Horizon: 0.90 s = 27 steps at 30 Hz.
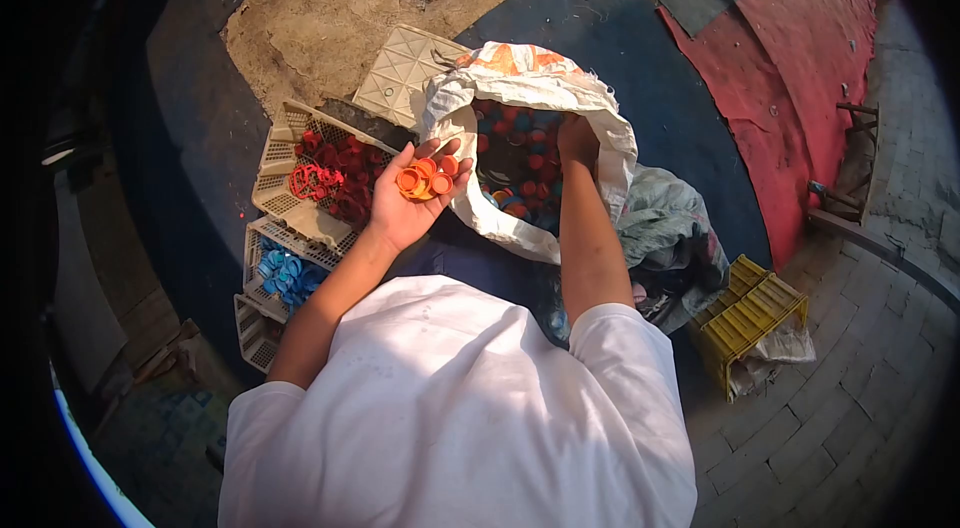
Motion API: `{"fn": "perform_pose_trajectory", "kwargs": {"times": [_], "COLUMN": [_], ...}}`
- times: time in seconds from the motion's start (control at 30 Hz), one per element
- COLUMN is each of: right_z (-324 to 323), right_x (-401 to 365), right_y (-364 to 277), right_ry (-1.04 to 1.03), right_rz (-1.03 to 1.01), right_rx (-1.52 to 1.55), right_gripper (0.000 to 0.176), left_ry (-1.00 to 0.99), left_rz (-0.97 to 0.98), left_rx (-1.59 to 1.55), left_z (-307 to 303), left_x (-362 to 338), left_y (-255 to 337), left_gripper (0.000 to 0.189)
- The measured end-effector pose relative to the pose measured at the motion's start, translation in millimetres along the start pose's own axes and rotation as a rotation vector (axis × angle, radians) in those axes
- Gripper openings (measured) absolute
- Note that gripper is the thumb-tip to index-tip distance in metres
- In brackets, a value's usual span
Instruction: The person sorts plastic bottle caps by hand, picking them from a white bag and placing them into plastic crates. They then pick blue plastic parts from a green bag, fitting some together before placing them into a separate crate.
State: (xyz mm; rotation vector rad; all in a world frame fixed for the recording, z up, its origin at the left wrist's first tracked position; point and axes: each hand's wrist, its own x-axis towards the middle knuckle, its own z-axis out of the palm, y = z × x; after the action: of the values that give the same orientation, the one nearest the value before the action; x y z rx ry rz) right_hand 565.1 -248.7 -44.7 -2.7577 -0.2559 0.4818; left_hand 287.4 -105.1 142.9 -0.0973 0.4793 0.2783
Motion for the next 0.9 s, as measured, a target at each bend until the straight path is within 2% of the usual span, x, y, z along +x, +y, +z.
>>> {"fn": "perform_pose_trajectory", "kwargs": {"times": [0.23,0.33,0.63,0.73,0.83,0.87,0.9], "right_z": [2,2,-7,-8,-45,-61,-82], "right_x": [3,-9,-46,-61,-102,-116,-133], "right_y": [-3,-2,5,7,-19,-32,-46], "right_ry": [-0.051,0.074,0.2,0.335,0.178,0.156,0.111], "right_rz": [0.046,-0.017,-0.09,-0.237,0.018,0.032,-0.042], "right_rx": [-0.091,-0.06,0.032,0.217,0.838,0.999,1.037], "right_gripper": [0.043,0.039,0.03,0.03,0.03,0.026,0.024], "left_ry": [0.029,0.025,0.01,-0.015,-0.031,-0.036,-0.045], "left_rz": [0.015,0.014,-0.033,-0.06,-0.067,-0.066,-0.056], "left_rx": [-0.002,0.001,0.028,0.041,0.02,0.007,0.003], "left_z": [0,2,3,6,14,18,19], "left_x": [-6,-2,10,15,20,22,25], "left_y": [4,7,9,7,3,2,0], "left_gripper": [0.038,0.037,0.038,0.037,0.036,0.036,0.036]}}
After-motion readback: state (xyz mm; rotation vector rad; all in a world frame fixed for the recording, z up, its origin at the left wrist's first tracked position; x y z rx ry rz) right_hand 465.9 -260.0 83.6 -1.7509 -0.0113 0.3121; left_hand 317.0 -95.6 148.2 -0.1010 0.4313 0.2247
